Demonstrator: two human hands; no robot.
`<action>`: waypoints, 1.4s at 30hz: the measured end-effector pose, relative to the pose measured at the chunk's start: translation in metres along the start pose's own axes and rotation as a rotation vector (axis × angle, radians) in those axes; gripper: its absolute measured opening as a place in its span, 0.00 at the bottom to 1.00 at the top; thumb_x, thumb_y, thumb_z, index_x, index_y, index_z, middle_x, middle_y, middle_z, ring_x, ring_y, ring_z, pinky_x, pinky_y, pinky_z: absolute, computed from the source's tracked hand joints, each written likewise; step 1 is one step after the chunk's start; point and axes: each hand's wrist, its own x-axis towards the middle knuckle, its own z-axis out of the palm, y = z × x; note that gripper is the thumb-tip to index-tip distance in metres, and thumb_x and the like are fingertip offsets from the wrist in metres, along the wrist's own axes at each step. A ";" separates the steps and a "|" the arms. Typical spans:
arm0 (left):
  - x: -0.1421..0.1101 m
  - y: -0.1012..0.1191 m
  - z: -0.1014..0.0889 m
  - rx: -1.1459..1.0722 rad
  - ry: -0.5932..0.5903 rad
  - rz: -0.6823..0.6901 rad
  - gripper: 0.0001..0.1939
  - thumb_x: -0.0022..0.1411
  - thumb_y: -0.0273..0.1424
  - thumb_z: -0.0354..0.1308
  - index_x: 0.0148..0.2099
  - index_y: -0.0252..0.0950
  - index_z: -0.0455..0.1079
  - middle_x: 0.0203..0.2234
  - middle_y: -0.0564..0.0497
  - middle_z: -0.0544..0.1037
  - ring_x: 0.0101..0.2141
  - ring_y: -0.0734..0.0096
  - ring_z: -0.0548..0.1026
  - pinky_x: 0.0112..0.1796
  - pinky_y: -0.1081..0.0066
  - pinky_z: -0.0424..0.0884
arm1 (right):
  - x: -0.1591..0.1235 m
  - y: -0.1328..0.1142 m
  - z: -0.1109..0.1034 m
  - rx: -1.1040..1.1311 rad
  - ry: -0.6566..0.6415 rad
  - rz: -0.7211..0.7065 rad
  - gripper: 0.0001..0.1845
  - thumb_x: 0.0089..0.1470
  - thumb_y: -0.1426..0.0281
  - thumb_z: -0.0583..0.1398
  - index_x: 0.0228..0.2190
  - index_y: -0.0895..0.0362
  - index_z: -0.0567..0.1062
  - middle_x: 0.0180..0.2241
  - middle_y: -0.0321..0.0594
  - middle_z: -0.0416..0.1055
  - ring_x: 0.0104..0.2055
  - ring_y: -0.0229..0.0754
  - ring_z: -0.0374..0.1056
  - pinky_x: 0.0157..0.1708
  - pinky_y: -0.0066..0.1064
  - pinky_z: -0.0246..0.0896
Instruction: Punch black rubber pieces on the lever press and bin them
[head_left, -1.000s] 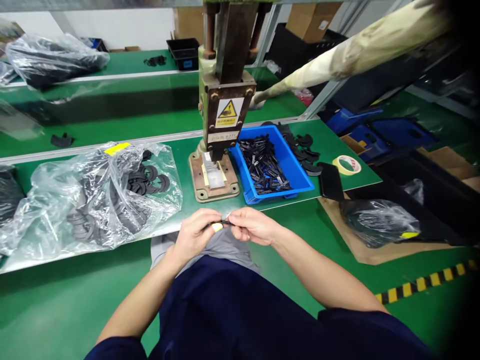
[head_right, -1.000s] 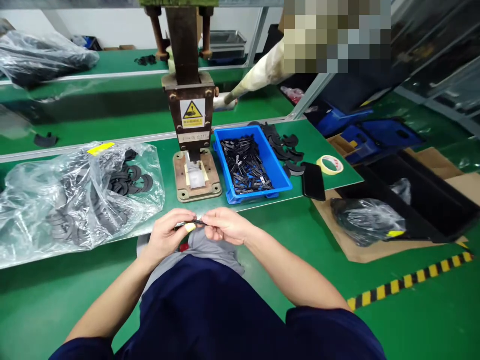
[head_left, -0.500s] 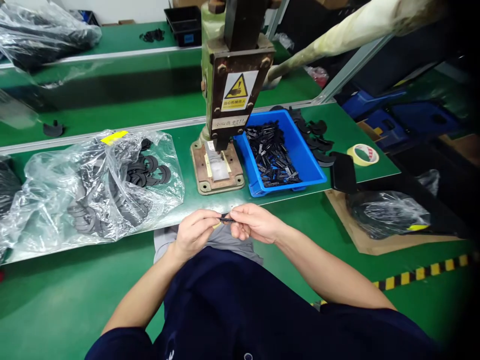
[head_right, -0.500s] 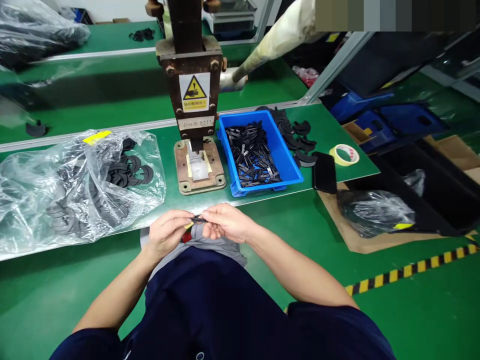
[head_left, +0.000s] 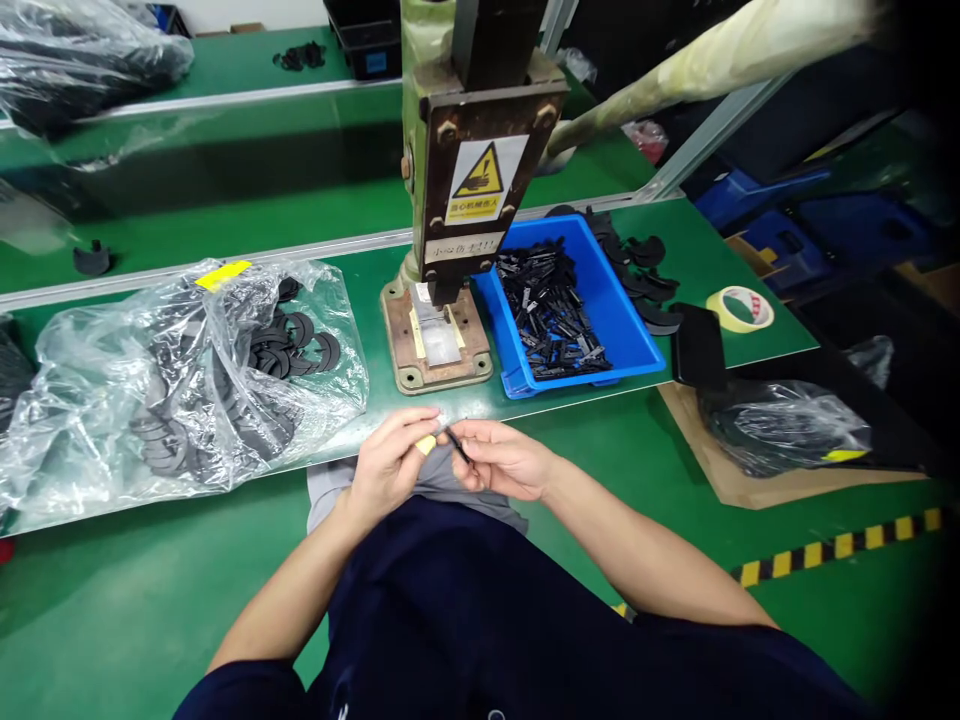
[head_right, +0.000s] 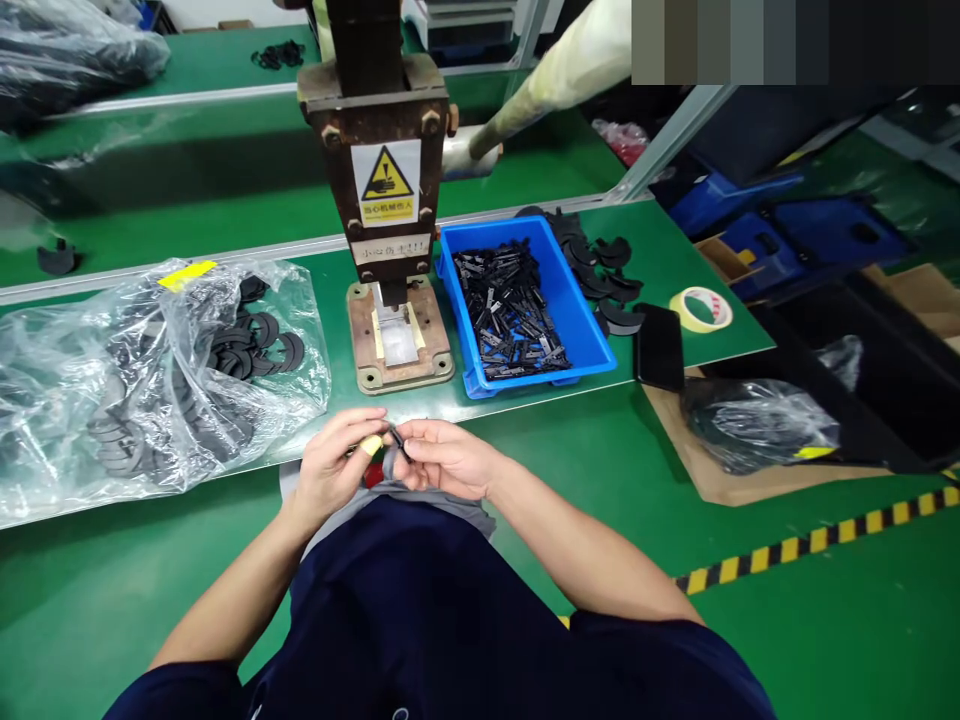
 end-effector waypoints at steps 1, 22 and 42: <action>-0.001 0.000 0.000 -0.005 0.041 -0.039 0.13 0.67 0.23 0.57 0.52 0.37 0.73 0.47 0.42 0.78 0.48 0.64 0.77 0.48 0.62 0.77 | 0.002 0.003 -0.001 0.030 0.016 -0.051 0.21 0.45 0.60 0.72 0.37 0.57 0.73 0.27 0.37 0.76 0.26 0.34 0.70 0.26 0.24 0.62; 0.002 0.007 0.017 -0.055 0.014 0.061 0.11 0.65 0.21 0.59 0.48 0.37 0.74 0.42 0.44 0.79 0.41 0.68 0.79 0.42 0.69 0.77 | 0.023 0.036 -0.011 0.144 0.150 -0.423 0.15 0.34 0.64 0.76 0.25 0.48 0.77 0.37 0.34 0.65 0.40 0.36 0.63 0.40 0.30 0.62; 0.024 -0.010 0.010 -0.017 0.013 0.043 0.09 0.64 0.21 0.60 0.46 0.36 0.73 0.40 0.45 0.79 0.40 0.70 0.79 0.41 0.71 0.76 | 0.025 0.027 -0.021 0.101 0.155 -0.359 0.21 0.40 0.60 0.73 0.39 0.46 0.78 0.38 0.37 0.68 0.37 0.37 0.62 0.35 0.31 0.60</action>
